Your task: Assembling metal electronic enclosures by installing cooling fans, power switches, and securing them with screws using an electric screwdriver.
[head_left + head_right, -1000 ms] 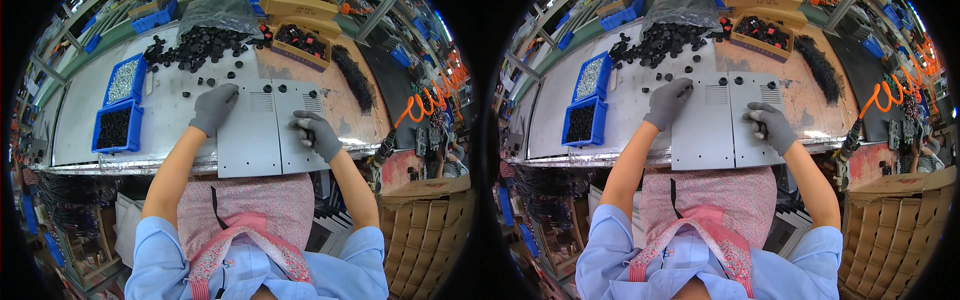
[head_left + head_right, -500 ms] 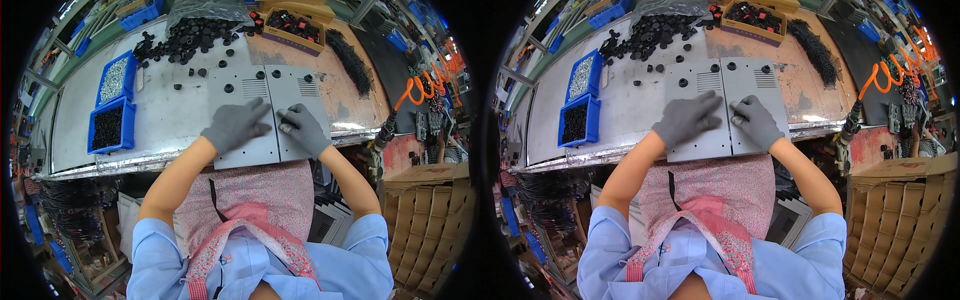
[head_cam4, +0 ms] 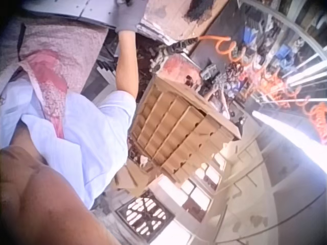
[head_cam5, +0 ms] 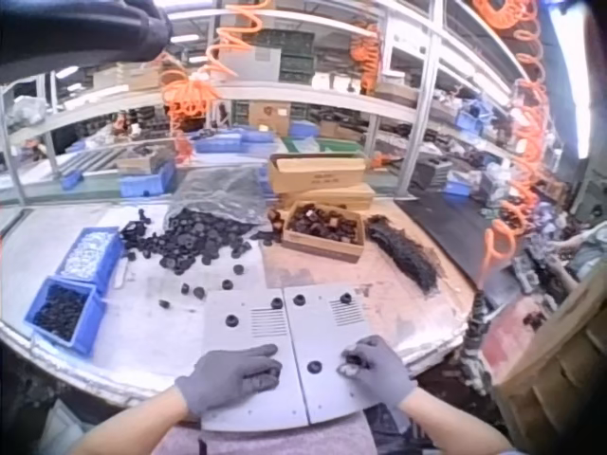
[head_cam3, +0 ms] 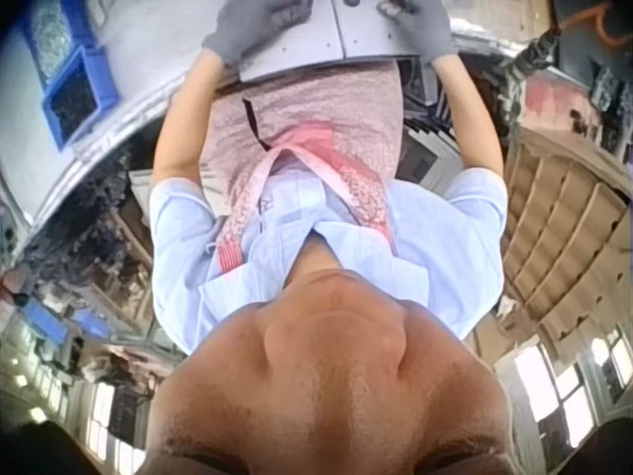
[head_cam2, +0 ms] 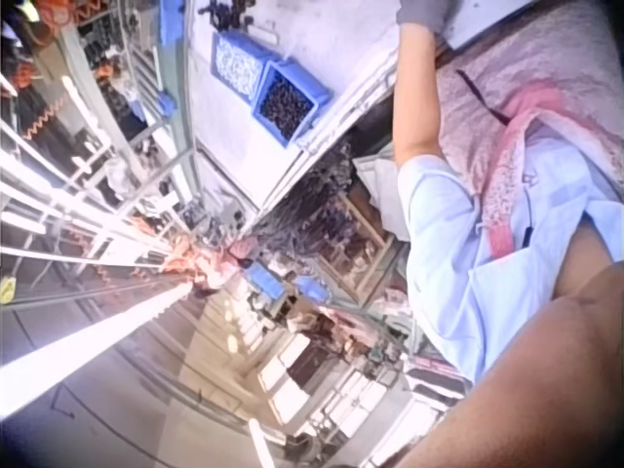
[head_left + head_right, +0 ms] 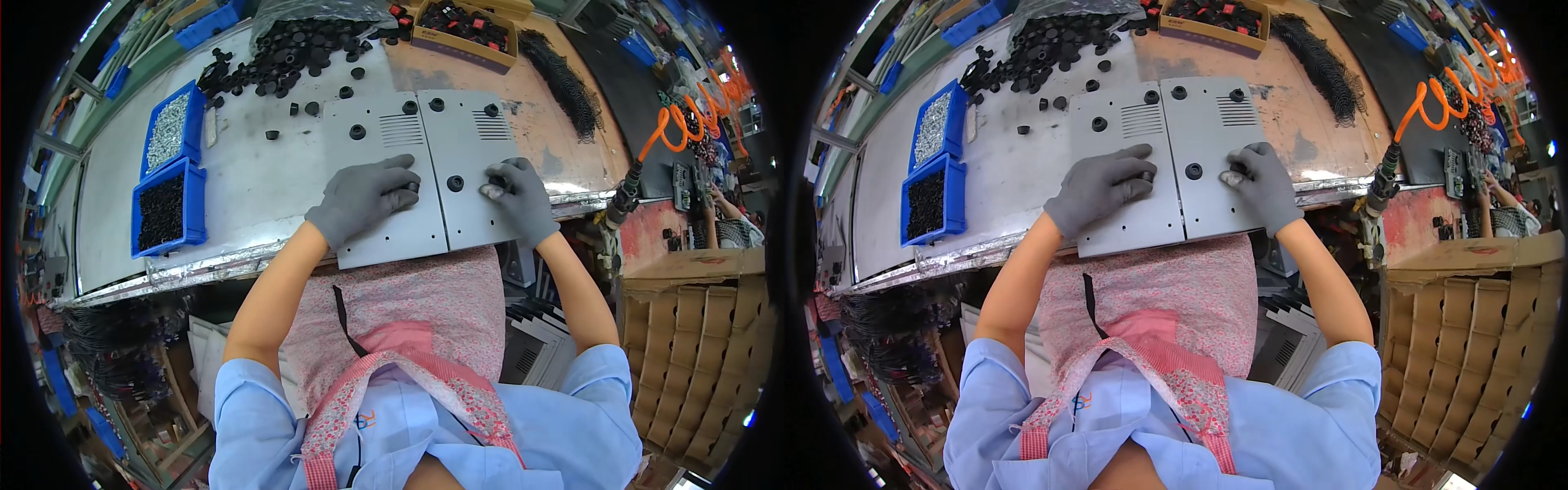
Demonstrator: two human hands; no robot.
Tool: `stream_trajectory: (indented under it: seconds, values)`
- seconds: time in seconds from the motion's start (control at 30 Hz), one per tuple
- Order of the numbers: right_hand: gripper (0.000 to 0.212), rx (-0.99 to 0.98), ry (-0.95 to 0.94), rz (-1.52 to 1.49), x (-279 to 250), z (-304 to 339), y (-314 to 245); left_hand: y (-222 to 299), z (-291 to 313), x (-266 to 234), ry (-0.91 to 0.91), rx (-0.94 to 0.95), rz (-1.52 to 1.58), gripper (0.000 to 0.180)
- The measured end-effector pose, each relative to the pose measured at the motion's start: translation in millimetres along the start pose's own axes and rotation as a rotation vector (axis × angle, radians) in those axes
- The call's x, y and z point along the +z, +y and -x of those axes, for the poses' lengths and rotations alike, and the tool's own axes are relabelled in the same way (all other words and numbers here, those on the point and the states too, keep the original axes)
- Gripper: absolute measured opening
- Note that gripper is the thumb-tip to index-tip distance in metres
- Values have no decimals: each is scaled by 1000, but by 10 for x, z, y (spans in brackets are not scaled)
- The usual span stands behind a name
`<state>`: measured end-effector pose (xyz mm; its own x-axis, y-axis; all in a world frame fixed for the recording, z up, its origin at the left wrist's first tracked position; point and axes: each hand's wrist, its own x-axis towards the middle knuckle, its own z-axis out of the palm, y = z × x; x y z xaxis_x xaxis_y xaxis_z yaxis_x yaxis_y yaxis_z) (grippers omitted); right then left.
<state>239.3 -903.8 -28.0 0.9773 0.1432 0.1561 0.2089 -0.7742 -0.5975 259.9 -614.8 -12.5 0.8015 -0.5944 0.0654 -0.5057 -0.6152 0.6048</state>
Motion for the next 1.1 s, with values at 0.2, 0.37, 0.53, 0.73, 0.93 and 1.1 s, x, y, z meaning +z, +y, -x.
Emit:
stream_trajectory:
  seconds: [0.2, 0.37, 0.53, 0.73, 0.93, 1.1]
  values:
    - [38, 551, -155, -433, -370, -145, -425, 115, -72, 28, 86, -61, -197, 40]
    - [35, 531, 134, -1497, -548, -295, -99, -23, -103, -151, 124, -381, 882, 50]
    - [28, 647, -61, -1558, -337, -155, 82, -463, 34, -170, 229, -316, 1938, 47]
    - [29, 708, -155, -1440, -206, -159, -228, -362, 262, -151, 292, -427, 1644, 36]
    - [34, 576, -385, -1215, -92, -409, -562, -73, 504, -107, 476, -28, 402, 39]
    - [36, 569, -473, -961, 322, -976, -675, -169, 533, 277, 359, 45, -325, 45]
